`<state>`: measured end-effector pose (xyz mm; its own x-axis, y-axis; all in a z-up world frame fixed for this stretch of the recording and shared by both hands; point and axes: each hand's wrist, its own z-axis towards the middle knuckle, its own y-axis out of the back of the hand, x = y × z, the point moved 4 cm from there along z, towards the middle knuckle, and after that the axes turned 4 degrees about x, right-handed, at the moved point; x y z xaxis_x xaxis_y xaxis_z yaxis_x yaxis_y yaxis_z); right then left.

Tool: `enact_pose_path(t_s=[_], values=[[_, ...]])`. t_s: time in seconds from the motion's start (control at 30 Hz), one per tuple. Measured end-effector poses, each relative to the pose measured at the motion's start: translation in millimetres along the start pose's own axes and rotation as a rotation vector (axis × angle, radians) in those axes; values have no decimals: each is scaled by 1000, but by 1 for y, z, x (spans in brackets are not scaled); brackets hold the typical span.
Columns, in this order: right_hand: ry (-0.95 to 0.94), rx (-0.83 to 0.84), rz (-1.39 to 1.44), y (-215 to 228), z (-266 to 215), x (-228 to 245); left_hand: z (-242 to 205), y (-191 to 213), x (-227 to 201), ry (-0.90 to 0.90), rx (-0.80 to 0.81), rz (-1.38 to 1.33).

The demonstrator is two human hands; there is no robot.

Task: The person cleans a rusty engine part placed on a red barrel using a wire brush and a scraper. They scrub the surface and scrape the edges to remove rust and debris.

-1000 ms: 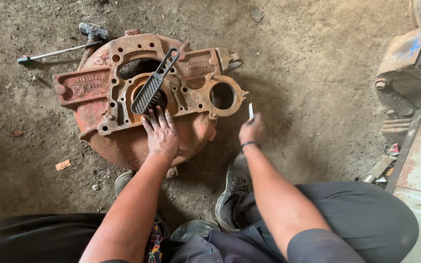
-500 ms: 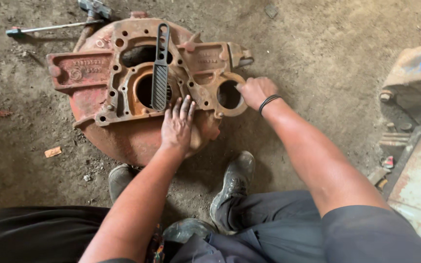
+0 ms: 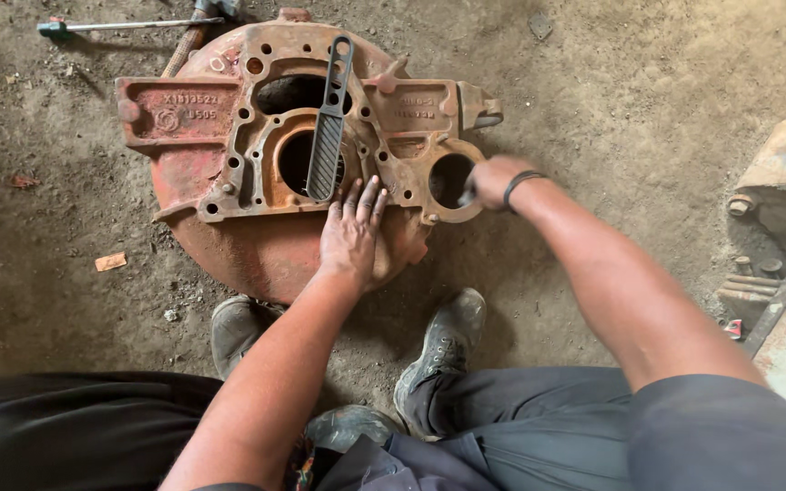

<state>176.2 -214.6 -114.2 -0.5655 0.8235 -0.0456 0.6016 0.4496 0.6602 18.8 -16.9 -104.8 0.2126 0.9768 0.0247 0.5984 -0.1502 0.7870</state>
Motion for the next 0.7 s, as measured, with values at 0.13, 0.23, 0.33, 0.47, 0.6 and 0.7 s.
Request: enact_pose_path(t_s=[0.13, 0.23, 0.33, 0.47, 0.6, 0.7], values=[[-82, -85, -35, -11, -10, -10, 6, -11, -2, 14, -120, -99], [-6, -96, 122, -42, 17, -20, 9, -13, -2, 15, -140, -120], [94, -71, 322, -83, 68, -30, 14, -19, -3, 15, -95, 4], [-90, -194, 678, -118, 99, -23, 20, -26, -5, 31, -199, -20], [-302, -35, 1686, -140, 97, -3, 27, -35, -6, 31, -159, 55], [-255, -95, 1921, -135, 82, 11, 21, -22, -5, 71, -295, 96]])
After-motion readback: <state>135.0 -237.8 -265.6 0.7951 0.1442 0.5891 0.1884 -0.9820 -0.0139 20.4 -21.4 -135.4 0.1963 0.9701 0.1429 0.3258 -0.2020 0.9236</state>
